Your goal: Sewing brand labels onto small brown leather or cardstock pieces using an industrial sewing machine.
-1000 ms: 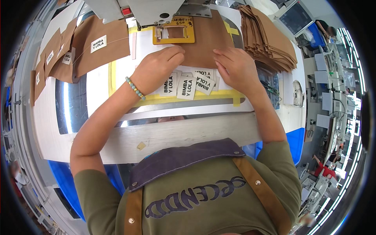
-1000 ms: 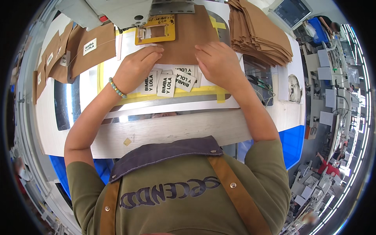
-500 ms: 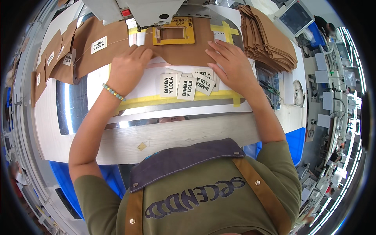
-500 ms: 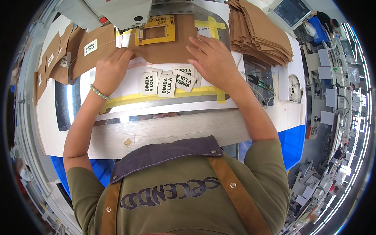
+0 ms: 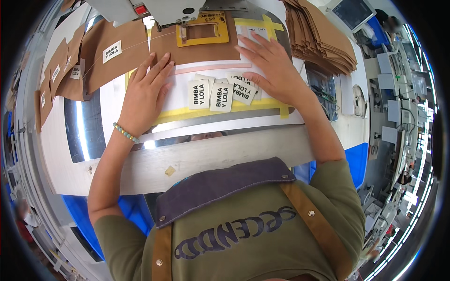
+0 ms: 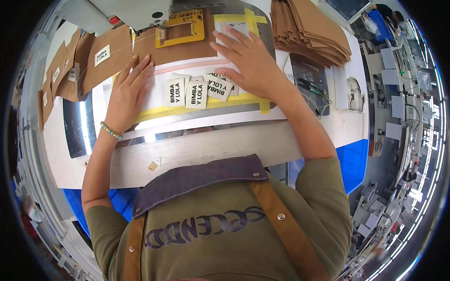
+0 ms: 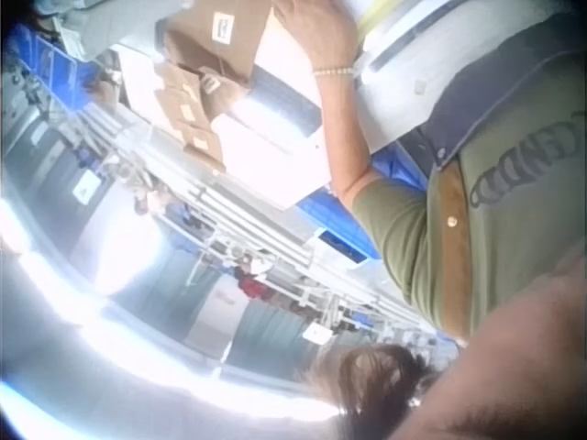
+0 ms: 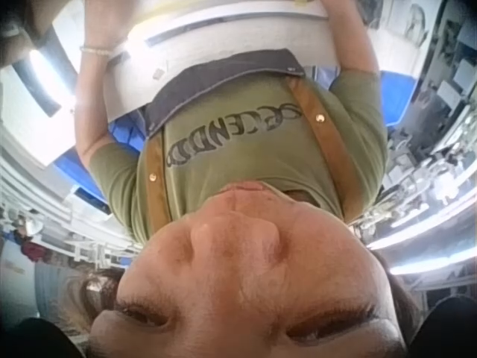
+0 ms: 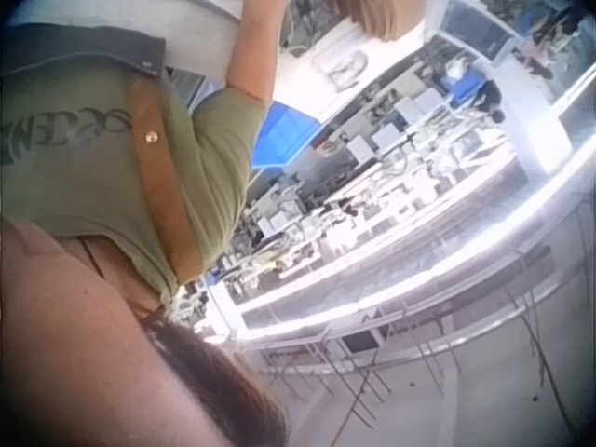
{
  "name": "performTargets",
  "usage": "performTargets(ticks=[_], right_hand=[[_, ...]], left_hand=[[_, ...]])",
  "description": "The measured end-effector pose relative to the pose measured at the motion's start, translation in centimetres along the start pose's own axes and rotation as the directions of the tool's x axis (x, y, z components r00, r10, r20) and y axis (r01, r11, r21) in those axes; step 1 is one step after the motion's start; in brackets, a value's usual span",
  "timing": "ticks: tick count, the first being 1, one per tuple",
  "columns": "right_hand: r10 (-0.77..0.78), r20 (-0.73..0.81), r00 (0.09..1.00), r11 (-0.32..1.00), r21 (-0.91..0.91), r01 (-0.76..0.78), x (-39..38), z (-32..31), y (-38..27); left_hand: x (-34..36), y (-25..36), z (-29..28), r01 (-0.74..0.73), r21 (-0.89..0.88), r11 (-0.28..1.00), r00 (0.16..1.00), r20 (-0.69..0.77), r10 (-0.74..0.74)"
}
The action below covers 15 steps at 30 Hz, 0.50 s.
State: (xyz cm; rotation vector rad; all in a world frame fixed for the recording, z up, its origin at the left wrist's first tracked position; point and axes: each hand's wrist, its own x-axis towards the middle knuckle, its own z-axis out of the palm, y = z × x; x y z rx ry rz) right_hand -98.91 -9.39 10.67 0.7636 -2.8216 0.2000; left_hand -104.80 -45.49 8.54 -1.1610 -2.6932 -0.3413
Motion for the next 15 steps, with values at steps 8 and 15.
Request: performTargets(ticks=[8,15], right_hand=[[0.045,0.037,0.998,0.999,0.029,-0.046,-1.0,0.5,-0.2],[0.006,0.006,1.000,0.997,0.071,-0.006,-1.6,1.8,-0.1]], left_hand=[[-0.1,0.7,0.0,-0.039,-0.050,0.998,0.999,0.020,0.040],[-1.0,-0.6,-0.1,0.029,-0.056,0.998,0.988,-0.150,-0.037]])
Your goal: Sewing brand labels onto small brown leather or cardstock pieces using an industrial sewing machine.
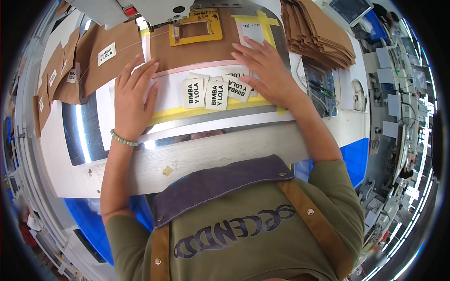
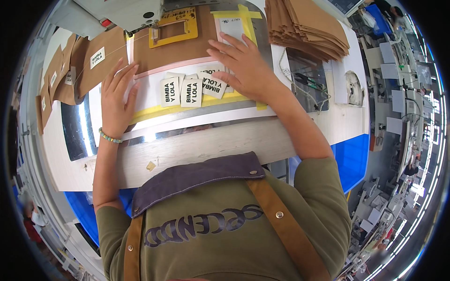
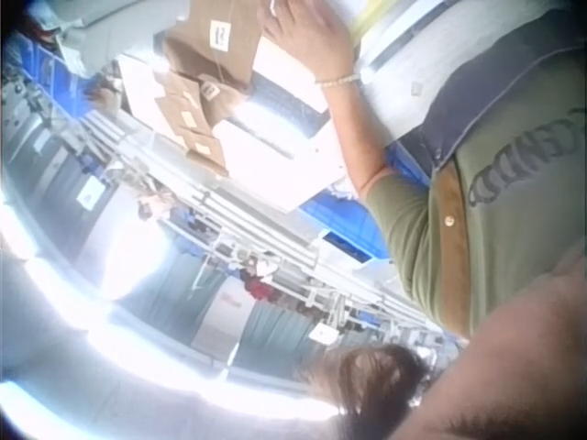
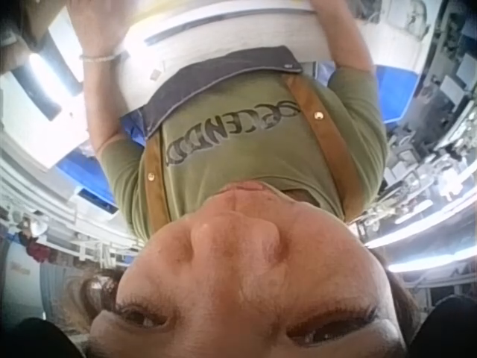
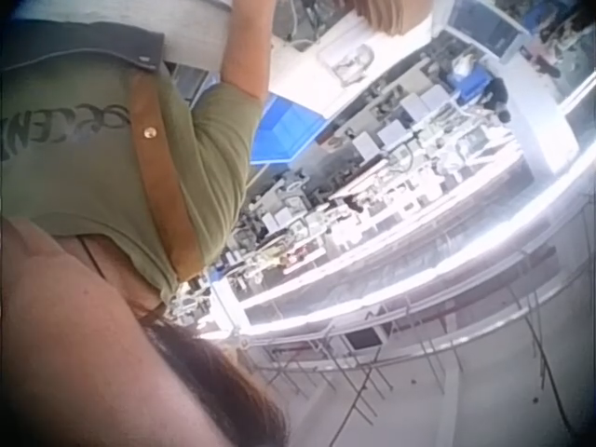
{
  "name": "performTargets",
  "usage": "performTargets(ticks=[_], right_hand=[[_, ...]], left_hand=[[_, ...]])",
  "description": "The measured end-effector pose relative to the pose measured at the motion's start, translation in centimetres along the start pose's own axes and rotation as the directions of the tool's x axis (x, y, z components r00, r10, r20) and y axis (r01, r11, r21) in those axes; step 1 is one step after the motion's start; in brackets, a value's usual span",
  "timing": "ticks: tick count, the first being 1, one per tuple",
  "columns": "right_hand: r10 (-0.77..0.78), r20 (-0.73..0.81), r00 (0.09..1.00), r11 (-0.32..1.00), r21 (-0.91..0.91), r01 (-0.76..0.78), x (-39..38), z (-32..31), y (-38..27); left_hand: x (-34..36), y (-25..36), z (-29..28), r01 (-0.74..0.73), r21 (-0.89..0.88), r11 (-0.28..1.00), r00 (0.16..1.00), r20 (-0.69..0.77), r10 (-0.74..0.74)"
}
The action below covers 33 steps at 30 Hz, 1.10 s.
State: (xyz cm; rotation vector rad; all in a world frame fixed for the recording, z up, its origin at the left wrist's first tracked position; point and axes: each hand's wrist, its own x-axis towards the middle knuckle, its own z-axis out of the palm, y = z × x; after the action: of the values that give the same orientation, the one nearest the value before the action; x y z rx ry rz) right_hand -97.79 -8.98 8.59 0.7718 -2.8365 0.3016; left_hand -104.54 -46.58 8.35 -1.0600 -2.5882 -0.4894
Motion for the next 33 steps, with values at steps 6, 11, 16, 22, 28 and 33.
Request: performTargets(ticks=[6,11,16,22,28,33], right_hand=[[0.034,0.016,0.999,0.999,0.007,-0.034,0.0,-0.1,0.0],[0.045,0.092,0.995,0.998,0.030,-0.048,-0.2,-0.7,0.3],[0.049,-0.026,0.998,0.994,0.100,-0.046,0.2,-0.6,-0.2],[0.042,0.109,0.993,0.999,0.001,-0.042,0.1,-0.8,-0.2],[0.033,0.066,0.997,0.999,0.010,-0.034,-0.1,-0.5,0.0],[0.011,0.048,0.999,1.000,-0.012,-0.010,-0.1,-0.4,0.1]], left_hand=[[0.4,0.3,0.0,-0.024,0.009,1.000,0.999,0.022,0.024],[0.0,-0.2,0.2,-0.051,0.056,0.997,0.995,0.088,0.046],[0.4,0.7,-0.1,-0.019,0.051,0.998,1.000,-0.022,0.020],[0.3,0.6,0.2,-0.038,0.093,0.995,0.992,0.121,0.026],[0.4,0.6,0.0,-0.021,0.062,0.998,0.997,0.080,0.016],[0.2,0.4,0.1,-0.019,0.089,0.996,0.995,0.099,0.010]])
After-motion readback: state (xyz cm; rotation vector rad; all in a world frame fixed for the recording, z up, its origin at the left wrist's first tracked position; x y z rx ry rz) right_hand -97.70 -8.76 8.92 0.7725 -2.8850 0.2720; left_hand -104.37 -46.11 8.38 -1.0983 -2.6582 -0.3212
